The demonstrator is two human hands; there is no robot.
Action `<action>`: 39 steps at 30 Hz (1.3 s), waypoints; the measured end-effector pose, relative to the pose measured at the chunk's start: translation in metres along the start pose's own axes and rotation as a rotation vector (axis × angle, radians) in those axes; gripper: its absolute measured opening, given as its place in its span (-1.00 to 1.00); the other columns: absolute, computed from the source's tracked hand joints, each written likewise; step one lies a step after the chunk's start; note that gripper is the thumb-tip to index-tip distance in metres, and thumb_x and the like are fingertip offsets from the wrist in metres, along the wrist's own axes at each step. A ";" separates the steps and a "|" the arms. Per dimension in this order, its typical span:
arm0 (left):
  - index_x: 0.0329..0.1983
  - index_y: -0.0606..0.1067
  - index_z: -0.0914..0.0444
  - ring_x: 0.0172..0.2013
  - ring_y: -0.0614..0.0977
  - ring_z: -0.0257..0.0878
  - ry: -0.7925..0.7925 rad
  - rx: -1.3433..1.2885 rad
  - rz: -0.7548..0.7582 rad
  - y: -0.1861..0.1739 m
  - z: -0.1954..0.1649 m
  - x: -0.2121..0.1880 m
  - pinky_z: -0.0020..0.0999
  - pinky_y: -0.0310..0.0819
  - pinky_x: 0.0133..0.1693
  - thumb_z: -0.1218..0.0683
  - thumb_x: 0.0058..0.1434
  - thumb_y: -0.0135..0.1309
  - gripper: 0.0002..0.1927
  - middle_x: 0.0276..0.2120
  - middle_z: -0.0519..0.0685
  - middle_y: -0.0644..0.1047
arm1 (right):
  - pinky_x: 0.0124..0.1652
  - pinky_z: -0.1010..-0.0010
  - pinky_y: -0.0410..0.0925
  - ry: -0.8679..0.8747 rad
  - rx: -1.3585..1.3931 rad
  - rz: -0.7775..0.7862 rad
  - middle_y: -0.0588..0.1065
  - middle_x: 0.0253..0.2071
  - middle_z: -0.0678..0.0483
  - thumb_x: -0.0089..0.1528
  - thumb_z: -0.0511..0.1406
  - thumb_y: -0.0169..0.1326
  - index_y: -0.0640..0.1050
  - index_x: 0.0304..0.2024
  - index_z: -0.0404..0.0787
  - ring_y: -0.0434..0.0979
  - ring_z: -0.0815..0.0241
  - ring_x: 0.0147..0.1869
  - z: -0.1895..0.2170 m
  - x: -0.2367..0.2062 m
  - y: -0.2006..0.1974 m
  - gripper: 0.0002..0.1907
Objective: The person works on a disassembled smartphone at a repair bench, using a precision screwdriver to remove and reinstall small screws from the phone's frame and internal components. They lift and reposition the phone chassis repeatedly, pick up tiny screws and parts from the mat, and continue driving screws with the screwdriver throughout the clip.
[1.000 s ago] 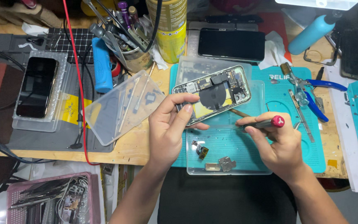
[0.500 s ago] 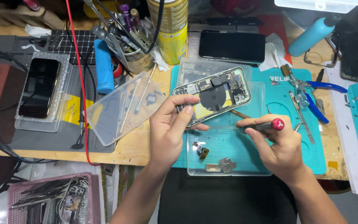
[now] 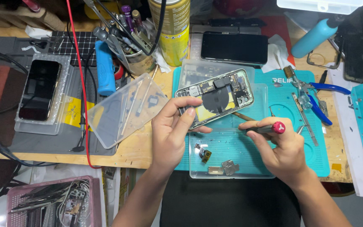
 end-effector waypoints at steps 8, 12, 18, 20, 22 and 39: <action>0.11 0.47 0.41 -0.09 0.61 -0.32 0.011 -0.004 -0.001 0.000 0.001 0.001 -0.28 0.73 -0.13 0.23 0.48 -0.10 -0.77 -0.03 0.06 0.54 | -0.10 0.43 0.58 -0.048 0.039 -0.022 0.61 -0.06 -0.20 0.31 -0.56 0.05 0.26 0.03 -0.35 0.69 0.13 0.01 0.004 -0.002 -0.002 -0.69; 0.11 0.47 0.41 -0.07 0.61 -0.33 0.009 -0.011 -0.001 0.000 0.001 0.001 -0.29 0.73 -0.12 0.24 0.48 -0.09 -0.77 -0.02 0.06 0.53 | -0.06 0.42 0.59 -0.063 -0.002 -0.038 0.62 -0.07 -0.19 0.32 -0.57 0.06 0.26 0.04 -0.36 0.70 0.13 0.01 0.006 -0.002 -0.007 -0.68; 0.11 0.47 0.42 -0.09 0.62 -0.32 0.022 0.004 -0.007 -0.001 0.001 0.001 -0.31 0.73 -0.14 0.23 0.48 -0.10 -0.77 -0.02 0.07 0.54 | -0.08 0.41 0.58 0.010 0.017 -0.012 0.62 -0.09 -0.19 0.27 -0.57 0.08 0.31 0.01 -0.37 0.69 0.14 -0.03 -0.003 0.000 0.001 -0.69; 0.12 0.47 0.42 -0.10 0.61 -0.32 0.025 -0.008 -0.006 -0.002 0.001 0.001 -0.30 0.73 -0.13 0.23 0.49 -0.10 -0.77 -0.03 0.06 0.53 | -0.09 0.41 0.59 0.026 0.026 -0.015 0.62 -0.09 -0.19 0.28 -0.57 0.08 0.31 0.00 -0.37 0.69 0.14 -0.02 -0.005 -0.001 0.003 -0.70; 0.12 0.47 0.42 -0.10 0.61 -0.32 0.024 -0.009 -0.005 -0.003 0.002 0.001 -0.30 0.73 -0.13 0.23 0.49 -0.10 -0.77 -0.03 0.06 0.53 | -0.07 0.41 0.59 0.020 0.049 -0.012 0.62 -0.08 -0.19 0.28 -0.56 0.08 0.30 0.00 -0.37 0.69 0.14 -0.01 -0.006 -0.002 0.005 -0.70; 0.10 0.47 0.41 -0.10 0.61 -0.33 0.007 -0.006 -0.004 0.002 0.001 0.001 -0.31 0.72 -0.14 0.24 0.47 -0.11 -0.77 -0.04 0.05 0.54 | -0.06 0.40 0.59 -0.006 0.026 0.011 0.63 -0.09 -0.19 0.28 -0.56 0.09 0.31 -0.01 -0.36 0.70 0.12 -0.02 -0.002 0.001 0.004 -0.71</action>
Point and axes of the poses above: each hand's wrist, its own x-axis towards the middle knuckle, its own y-axis out of the palm, z = x × y, the point moved 4 cm from there along x, towards the middle knuckle
